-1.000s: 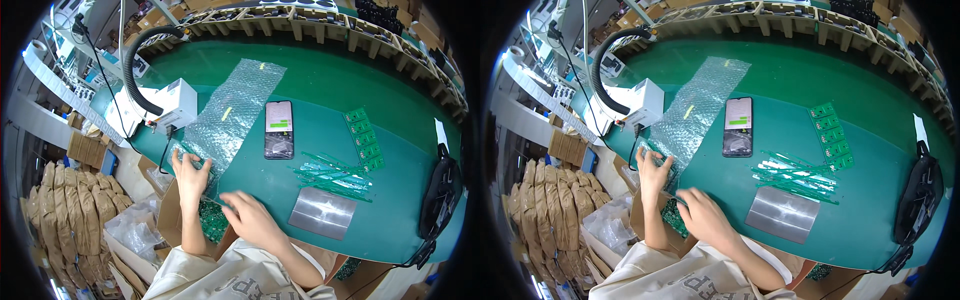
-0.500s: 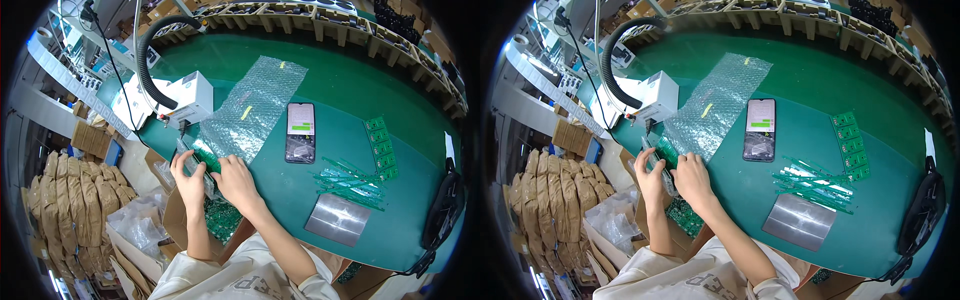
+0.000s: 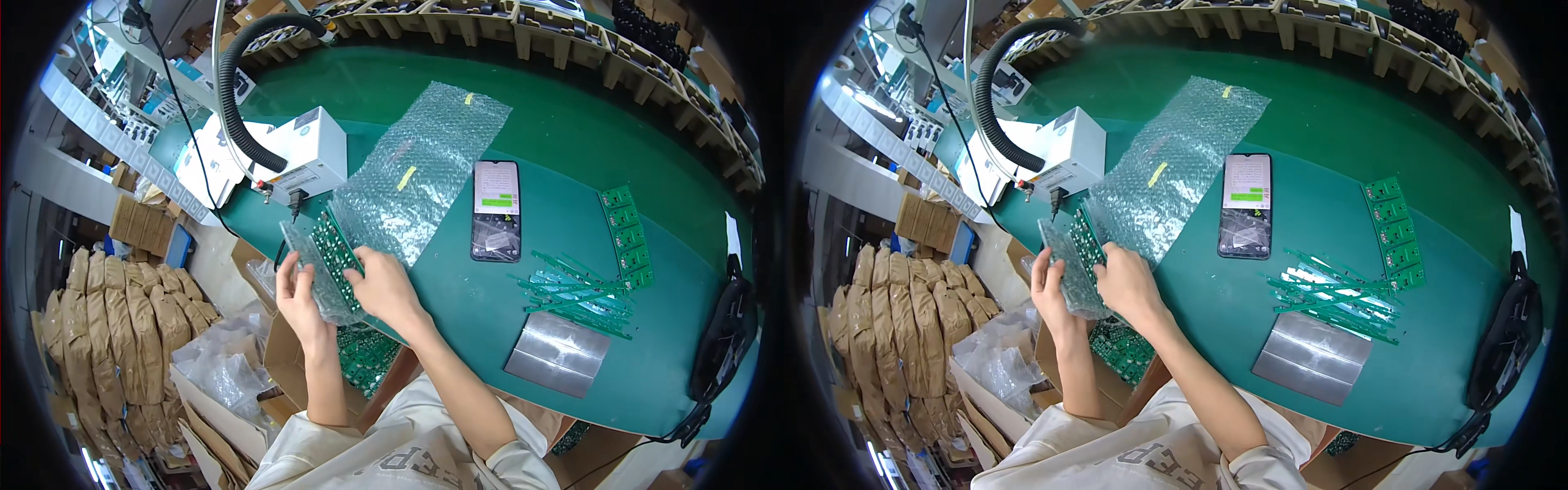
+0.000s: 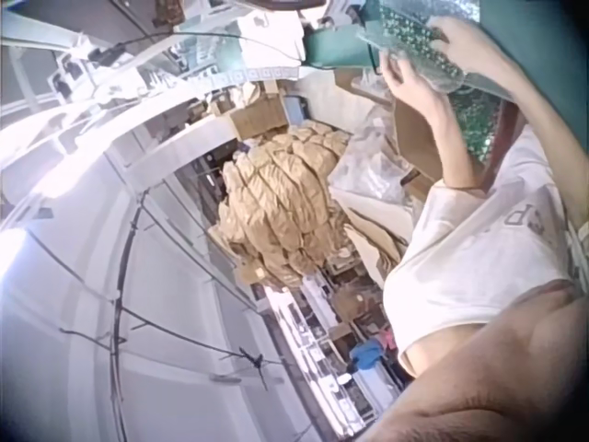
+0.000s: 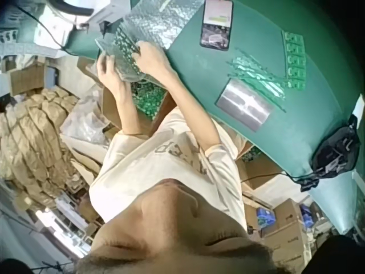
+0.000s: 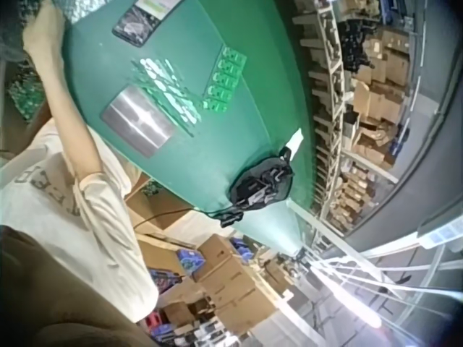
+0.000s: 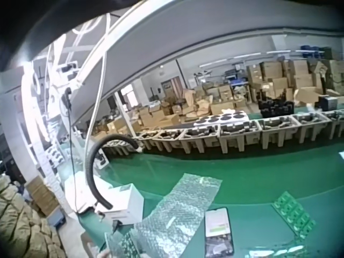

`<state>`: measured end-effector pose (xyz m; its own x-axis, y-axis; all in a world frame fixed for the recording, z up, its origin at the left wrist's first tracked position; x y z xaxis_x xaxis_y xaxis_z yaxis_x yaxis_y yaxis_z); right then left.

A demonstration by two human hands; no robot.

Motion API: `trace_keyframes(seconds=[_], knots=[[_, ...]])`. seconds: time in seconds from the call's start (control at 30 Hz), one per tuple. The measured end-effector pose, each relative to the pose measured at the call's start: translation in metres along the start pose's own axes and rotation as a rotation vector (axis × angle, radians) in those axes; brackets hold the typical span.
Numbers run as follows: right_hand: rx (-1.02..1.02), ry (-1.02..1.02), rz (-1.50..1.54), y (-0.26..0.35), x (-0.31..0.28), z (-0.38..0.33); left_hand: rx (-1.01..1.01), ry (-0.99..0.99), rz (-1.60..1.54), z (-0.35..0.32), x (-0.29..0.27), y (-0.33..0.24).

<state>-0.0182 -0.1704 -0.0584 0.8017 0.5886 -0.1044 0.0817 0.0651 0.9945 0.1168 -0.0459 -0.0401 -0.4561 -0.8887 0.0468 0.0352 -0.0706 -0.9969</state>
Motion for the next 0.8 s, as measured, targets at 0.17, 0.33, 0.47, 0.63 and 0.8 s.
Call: trace_keyframes(seconds=[0.17,0.33,0.47,0.63,0.8], knots=[[0.018,-0.183,0.5,0.0,-0.054,-0.006,-0.017,-0.058,-0.105,0.008,-0.008,0.006],[-0.066,-0.518,0.11,0.045,-0.189,-0.074,0.085,-0.101,0.051,0.006,-0.019,0.033],[0.101,-0.681,-0.042,0.015,-0.308,-0.129,0.26,-0.067,0.61,-0.004,0.001,0.028],[0.28,-0.679,-0.282,0.002,-0.403,-0.167,0.511,-0.085,0.959,-0.021,0.029,0.0],[0.167,-0.609,-0.672,0.007,-0.424,-0.157,0.654,-0.001,0.754,-0.059,0.063,-0.047]])
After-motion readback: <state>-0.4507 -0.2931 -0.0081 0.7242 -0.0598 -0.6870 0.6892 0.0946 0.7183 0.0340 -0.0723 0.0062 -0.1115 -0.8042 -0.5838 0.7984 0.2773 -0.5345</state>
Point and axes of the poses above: each hand's wrist, its own z-axis towards the middle knuckle, its own x-axis out of the palm, y = z × x, the point moved 10 cm from there along z, towards the middle knuckle, and after that the axes turned 8 degrees about z, right-handed, at the moved point
